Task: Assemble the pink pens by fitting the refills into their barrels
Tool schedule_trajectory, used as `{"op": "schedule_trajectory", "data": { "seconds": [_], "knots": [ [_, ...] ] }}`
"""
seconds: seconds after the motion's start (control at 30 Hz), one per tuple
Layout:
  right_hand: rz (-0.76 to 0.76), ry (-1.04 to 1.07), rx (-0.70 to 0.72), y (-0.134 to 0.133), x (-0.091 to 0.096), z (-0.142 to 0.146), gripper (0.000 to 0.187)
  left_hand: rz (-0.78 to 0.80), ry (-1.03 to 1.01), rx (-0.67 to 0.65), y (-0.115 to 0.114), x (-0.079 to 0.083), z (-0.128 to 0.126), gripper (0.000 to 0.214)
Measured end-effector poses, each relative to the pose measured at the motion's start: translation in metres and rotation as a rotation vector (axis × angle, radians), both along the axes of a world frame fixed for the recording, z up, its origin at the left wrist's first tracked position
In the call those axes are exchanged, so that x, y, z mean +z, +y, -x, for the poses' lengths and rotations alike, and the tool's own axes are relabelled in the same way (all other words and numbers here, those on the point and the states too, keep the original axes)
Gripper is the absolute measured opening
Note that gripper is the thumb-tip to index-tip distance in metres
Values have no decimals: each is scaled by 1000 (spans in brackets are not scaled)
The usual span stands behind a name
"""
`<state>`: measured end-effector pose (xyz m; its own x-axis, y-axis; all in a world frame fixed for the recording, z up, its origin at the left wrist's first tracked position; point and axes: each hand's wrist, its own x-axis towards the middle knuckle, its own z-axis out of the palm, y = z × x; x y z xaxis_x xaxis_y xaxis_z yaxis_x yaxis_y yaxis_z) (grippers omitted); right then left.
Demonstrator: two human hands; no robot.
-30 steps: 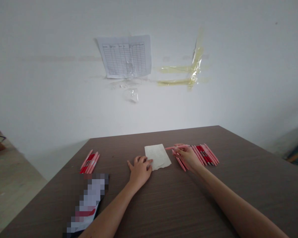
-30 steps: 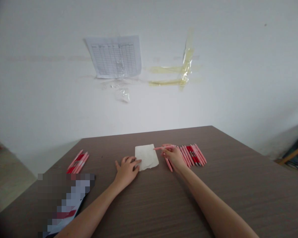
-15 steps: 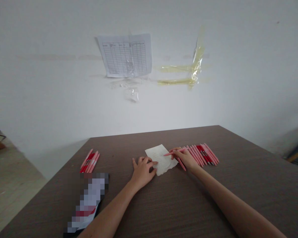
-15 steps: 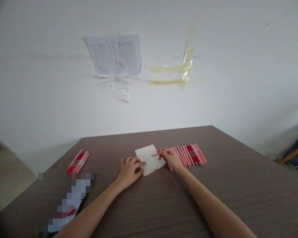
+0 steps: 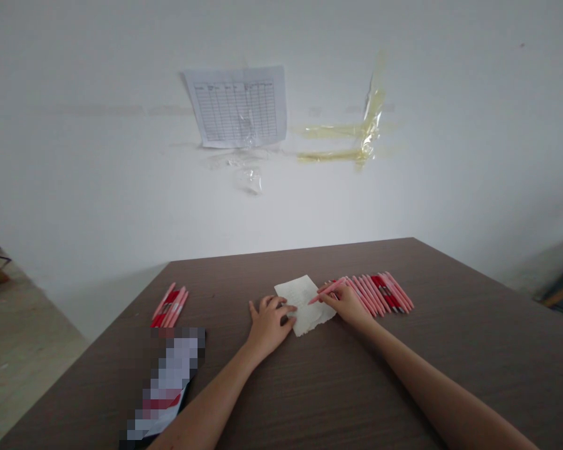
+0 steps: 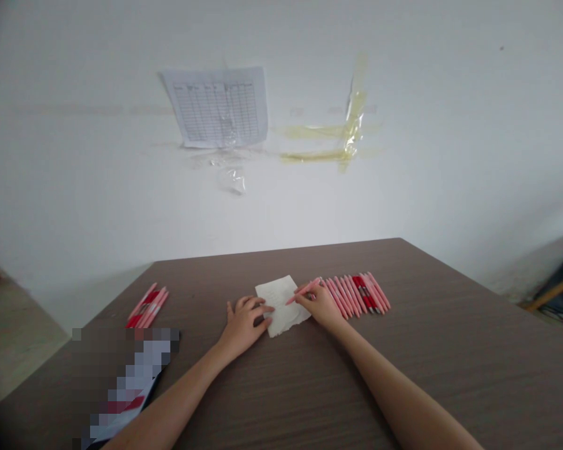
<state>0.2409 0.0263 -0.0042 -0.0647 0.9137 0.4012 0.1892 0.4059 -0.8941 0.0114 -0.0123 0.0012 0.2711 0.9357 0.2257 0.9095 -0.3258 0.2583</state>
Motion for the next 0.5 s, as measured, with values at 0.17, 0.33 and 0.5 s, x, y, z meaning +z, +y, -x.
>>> {"op": "schedule_trajectory", "data": {
  "seconds": [0.17,0.33,0.5],
  "knots": [
    [-53,10,18,-3,-3,1,7,12,43,70,1,0,-1,44],
    [-164,-33,57,-4,-4,3,4,29,84,76,3,-4,-2,45],
    [-248,-72,92,-3,-9,4,8,16,75,78,4,-5,-1,45]
  ]
}}
